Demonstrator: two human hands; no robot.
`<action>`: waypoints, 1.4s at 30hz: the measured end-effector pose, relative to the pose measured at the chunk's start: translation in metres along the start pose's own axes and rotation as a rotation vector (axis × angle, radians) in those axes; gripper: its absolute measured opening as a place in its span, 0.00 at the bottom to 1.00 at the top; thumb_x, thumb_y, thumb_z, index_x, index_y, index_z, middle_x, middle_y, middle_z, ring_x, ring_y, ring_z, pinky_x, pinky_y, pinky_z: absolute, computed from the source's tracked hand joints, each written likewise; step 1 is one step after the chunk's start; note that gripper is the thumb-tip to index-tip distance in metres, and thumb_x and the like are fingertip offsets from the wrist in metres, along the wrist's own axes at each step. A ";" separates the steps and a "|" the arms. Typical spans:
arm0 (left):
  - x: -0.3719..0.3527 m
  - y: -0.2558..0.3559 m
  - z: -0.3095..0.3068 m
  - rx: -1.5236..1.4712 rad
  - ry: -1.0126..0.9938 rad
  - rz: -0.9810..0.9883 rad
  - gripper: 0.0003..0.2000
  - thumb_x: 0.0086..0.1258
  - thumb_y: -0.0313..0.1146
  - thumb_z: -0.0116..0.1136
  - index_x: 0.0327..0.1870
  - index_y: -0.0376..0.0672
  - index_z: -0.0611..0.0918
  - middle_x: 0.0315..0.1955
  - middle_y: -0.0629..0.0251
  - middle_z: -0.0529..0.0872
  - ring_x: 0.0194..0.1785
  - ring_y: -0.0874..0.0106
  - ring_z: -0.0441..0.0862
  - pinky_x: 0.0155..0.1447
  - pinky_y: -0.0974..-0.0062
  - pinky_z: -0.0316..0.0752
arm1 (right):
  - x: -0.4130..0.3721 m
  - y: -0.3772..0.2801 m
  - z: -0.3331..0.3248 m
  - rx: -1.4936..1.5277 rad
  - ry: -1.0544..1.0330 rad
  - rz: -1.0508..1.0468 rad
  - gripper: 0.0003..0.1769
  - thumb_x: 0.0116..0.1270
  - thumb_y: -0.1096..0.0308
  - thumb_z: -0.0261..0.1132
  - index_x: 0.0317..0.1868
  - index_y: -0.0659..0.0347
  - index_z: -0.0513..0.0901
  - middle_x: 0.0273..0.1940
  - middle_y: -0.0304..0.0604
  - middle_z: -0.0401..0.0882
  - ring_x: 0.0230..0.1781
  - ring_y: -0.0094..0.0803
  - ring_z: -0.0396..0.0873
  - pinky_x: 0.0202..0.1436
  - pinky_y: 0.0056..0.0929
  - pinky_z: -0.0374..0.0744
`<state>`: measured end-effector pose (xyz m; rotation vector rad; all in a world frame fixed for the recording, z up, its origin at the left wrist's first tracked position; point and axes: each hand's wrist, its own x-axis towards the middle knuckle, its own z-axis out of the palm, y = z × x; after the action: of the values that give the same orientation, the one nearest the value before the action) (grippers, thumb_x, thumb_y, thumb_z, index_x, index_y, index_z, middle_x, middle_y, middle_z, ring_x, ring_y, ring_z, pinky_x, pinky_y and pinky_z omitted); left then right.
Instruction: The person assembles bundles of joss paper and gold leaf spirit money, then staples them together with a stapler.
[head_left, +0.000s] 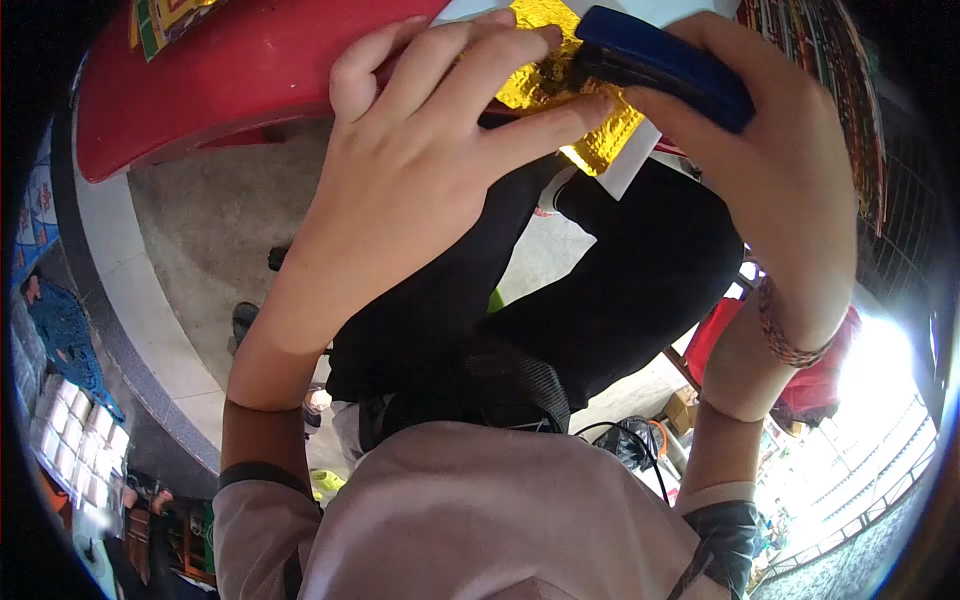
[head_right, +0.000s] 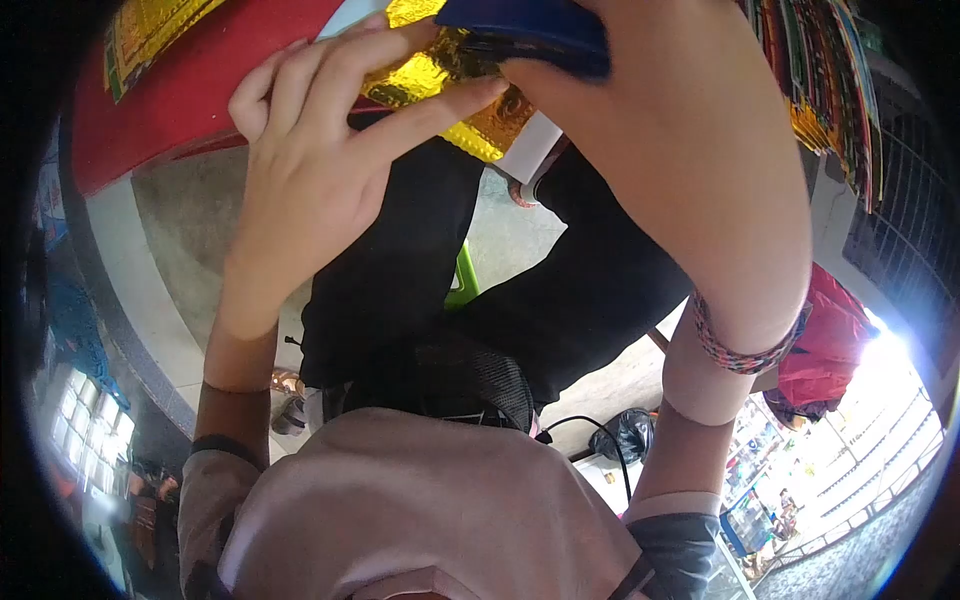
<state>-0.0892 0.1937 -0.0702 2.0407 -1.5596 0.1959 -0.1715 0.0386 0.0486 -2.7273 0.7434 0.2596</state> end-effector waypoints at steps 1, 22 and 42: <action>0.000 0.000 0.001 -0.002 0.001 0.006 0.14 0.69 0.33 0.52 0.50 0.66 0.84 0.47 0.71 0.74 0.54 0.73 0.70 0.60 0.65 0.51 | 0.004 -0.005 -0.005 -0.051 -0.050 -0.002 0.17 0.57 0.64 0.72 0.45 0.62 0.82 0.35 0.40 0.82 0.35 0.20 0.78 0.40 0.17 0.74; -0.002 0.002 -0.004 0.035 -0.015 -0.063 0.26 0.55 0.20 0.51 0.55 0.56 0.82 0.51 0.71 0.79 0.60 0.71 0.72 0.62 0.67 0.53 | -0.027 0.108 0.062 1.157 0.514 0.088 0.17 0.58 0.67 0.72 0.45 0.66 0.81 0.26 0.32 0.74 0.22 0.15 0.67 0.26 0.15 0.63; 0.000 0.012 -0.005 0.246 -0.038 -0.004 0.25 0.59 0.26 0.55 0.59 0.60 0.78 0.52 0.67 0.76 0.59 0.66 0.71 0.64 0.59 0.55 | -0.032 0.098 0.043 1.275 0.438 0.222 0.17 0.58 0.65 0.72 0.45 0.65 0.80 0.25 0.32 0.76 0.22 0.17 0.72 0.25 0.16 0.70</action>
<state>-0.0996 0.1938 -0.0620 2.2461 -1.6212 0.3658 -0.2536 -0.0124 -0.0074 -1.4736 0.8808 -0.5974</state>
